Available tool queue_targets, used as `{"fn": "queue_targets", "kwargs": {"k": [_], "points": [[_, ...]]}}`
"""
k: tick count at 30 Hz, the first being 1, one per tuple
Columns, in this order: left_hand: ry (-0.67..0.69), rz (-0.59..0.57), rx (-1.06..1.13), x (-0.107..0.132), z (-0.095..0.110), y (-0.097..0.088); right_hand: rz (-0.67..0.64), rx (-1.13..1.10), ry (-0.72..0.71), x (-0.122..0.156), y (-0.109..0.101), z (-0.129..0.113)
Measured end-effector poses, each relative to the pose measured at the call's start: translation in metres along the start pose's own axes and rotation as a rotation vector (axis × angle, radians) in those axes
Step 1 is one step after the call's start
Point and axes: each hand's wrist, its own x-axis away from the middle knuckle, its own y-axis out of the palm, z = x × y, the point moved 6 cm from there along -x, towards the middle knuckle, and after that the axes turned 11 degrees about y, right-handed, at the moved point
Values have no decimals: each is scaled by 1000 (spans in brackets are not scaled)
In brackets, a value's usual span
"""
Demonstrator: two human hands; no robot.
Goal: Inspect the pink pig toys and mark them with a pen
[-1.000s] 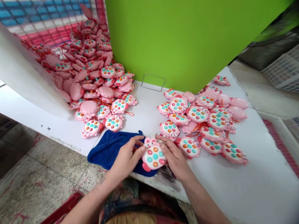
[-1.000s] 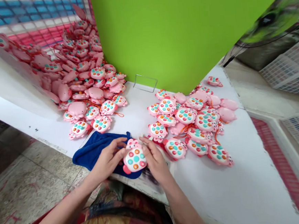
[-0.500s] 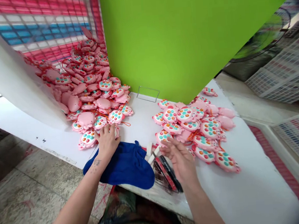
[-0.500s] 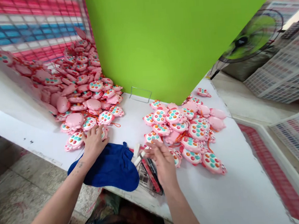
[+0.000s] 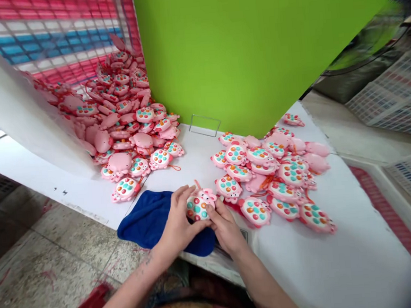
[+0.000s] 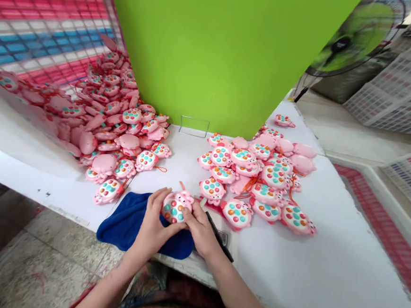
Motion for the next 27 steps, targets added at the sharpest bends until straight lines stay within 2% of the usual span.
{"fn": "queue_targets", "kwargs": {"k": [3, 6, 10, 16, 21, 27], "points": [[-205, 14, 414, 9, -15, 0, -68, -144, 149, 3, -6, 9], [-306, -72, 702, 14, -16, 7, -102, -136, 179, 7, -8, 13], [-324, -126, 708, 18, -11, 13, -113, -54, 193, 12, -7, 14], [-335, -119, 649, 20, -12, 15, -170, 53, 164, 18, -2, 1], [-316, -174, 802, 24, -10, 25, -57, 102, 60, 16, -7, -5], [-306, -172, 793, 27, -9, 28, -25, 30, 36, 14, -8, 0]]}}
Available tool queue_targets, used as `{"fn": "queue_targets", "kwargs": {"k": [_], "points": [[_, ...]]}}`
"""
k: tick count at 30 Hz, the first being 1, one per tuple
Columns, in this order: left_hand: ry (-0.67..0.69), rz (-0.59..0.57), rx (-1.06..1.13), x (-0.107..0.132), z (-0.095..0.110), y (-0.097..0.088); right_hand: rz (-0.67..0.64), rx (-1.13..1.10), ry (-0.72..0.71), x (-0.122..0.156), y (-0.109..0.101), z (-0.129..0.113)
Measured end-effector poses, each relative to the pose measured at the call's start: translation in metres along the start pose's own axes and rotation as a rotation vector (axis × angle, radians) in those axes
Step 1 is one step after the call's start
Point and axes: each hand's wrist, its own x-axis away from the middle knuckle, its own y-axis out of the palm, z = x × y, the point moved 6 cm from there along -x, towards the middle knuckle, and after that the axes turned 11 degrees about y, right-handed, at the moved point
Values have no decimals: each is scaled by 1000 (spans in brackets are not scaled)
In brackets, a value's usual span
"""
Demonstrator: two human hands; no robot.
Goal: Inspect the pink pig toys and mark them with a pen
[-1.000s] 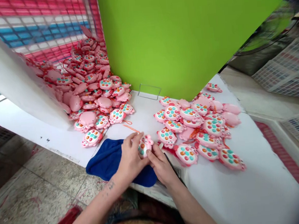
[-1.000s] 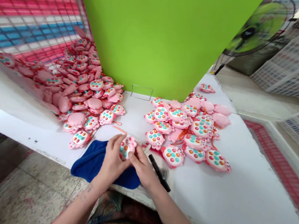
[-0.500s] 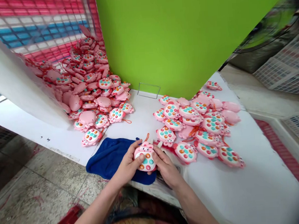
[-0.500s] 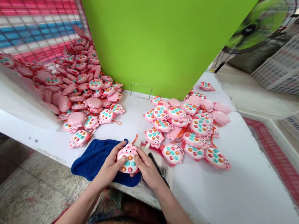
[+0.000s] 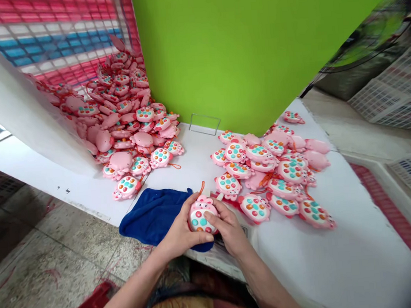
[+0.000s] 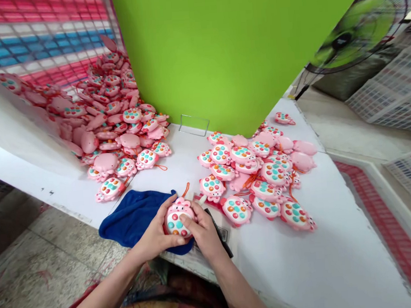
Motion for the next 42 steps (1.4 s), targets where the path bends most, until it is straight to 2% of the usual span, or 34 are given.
{"fn": "queue_targets", "kwargs": {"k": [3, 6, 9, 12, 15, 18, 22, 26, 31, 36, 42], "points": [[-7, 18, -1, 0, 4, 1, -14, -1, 72, 1, 2, 1], [-1, 24, -26, 0, 9, 1, -86, -27, 161, 4, 7, 1], [15, 8, -52, 0, 12, 0, -88, -35, 145, 5, 7, -2], [12, -33, -52, 0, 10, 2, -3, -1, 69, 4, 3, -4], [55, 15, -179, -1, 10, -1, 22, -7, 30, 4, 1, -1], [67, 66, -246, -2, 9, -4, -17, -144, 69, 4, 3, 5], [69, 56, -148, -2, 7, -7, -123, -268, 153, 5, 8, 10], [97, 44, -160, -1, 8, -13, -181, -227, 150, 8, 10, 5], [70, 88, -173, 2, 8, -20, -206, -139, 149, 9, 13, 2], [114, 13, -97, 3, 8, -17, -207, -136, 163, 10, 14, 2], [94, 49, -181, 2, 9, -20, -230, -134, 161, 9, 18, 0]]}}
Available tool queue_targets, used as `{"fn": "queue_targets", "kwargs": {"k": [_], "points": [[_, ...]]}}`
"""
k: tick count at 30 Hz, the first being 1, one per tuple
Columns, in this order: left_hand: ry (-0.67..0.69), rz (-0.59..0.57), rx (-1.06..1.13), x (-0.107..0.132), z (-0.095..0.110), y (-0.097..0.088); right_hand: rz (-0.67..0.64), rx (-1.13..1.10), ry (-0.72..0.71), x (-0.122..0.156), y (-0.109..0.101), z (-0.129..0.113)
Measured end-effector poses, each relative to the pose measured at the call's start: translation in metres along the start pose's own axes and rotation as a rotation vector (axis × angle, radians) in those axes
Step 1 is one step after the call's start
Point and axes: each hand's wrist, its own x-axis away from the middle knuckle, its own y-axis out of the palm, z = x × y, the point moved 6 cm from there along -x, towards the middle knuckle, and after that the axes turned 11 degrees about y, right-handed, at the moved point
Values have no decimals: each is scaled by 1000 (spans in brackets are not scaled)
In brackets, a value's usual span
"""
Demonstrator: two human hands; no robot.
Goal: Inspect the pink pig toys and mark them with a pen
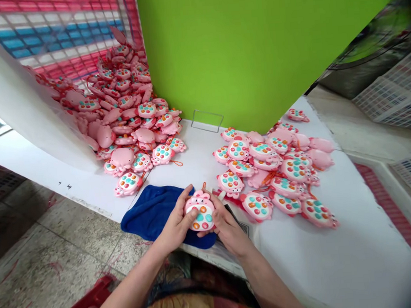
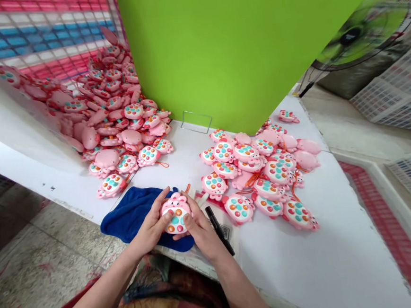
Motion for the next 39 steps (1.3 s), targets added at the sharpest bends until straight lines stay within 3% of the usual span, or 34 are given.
{"fn": "queue_targets", "kwargs": {"k": [5, 7, 9, 11, 13, 15, 18, 21, 23, 25, 27, 29, 31, 33, 35, 39], "points": [[37, -69, -61, 0, 9, 4, 134, -15, -3, -5, -4, 7], [55, -65, -159, -3, 14, -4, 192, -49, -6, -8, -11, 7], [77, 25, -362, -8, 21, -26, 308, -83, -21, -10, -28, -3], [137, 214, -689, -12, 34, -61, 451, -155, -100, -10, -53, -26], [202, 429, -1061, -12, 49, -96, 541, -261, -293, -7, -78, -59], [150, 568, -1351, -11, 54, -125, 560, -344, -513, -2, -96, -89], [-70, 605, -1540, -10, 41, -158, 547, -401, -599, 1, -101, -100], [-182, 555, -1526, -11, 28, -175, 492, -378, -410, -7, -81, -72], [-135, 556, -1492, -13, 30, -172, 417, -313, -249, -12, -59, -46], [1, 548, -1440, -16, 39, -153, 322, -223, -133, -16, -37, -25], [169, 468, -1353, -19, 50, -119, 226, -153, -73, -18, -17, -13], [301, 294, -1220, -21, 53, -76, 143, -143, -40, -19, -2, -8], [377, 102, -1080, -19, 51, -36, 95, -188, -38, -20, 6, -6], [415, -30, -941, -16, 44, -9, 89, -237, -50, -18, 7, -7], [415, -47, -822, -12, 37, 0, 104, -265, -50, -15, 3, -7], [265, 99, -523, -8, 22, -11, 109, -303, -77, -8, -7, -8]]}}
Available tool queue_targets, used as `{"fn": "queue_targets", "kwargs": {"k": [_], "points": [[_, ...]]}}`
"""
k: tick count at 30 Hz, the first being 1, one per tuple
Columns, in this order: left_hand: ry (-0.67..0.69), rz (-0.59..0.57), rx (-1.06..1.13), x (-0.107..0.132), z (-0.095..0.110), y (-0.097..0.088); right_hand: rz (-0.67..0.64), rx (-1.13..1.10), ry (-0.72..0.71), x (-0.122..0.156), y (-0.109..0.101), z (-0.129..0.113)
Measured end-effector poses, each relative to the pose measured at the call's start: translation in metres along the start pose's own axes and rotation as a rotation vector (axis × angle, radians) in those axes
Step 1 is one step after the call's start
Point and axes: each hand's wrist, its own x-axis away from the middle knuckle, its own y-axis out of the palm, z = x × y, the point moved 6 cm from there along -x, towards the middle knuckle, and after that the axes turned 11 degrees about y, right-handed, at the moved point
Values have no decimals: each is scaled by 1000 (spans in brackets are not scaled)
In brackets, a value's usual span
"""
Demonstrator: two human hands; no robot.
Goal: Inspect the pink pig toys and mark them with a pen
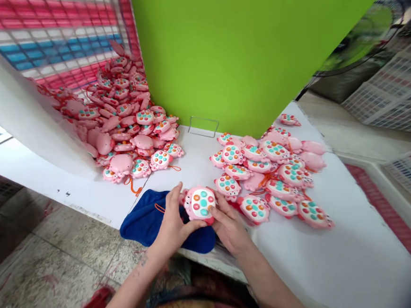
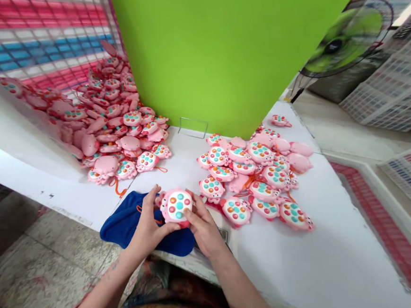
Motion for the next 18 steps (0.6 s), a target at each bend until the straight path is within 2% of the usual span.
{"fn": "queue_targets", "kwargs": {"k": [3, 6, 9, 11, 15, 18], "points": [[-209, 38, 316, 3, -11, 2, -30, 42, -24, 2, -3, -2], [-285, 109, 465, 1, -12, 0, -47, 127, 3, 0, -4, 1], [-297, 142, 480, 0, -12, -1, -44, 146, 53, 0, -5, 4], [-281, 119, 483, 2, -10, 2, -47, 108, 50, 2, -3, 2], [-181, -9, 479, 7, 1, 13, -98, 72, 60, 8, 5, 0], [-175, -95, 401, 8, 6, 18, -95, 72, 104, 9, 6, 2]]}}
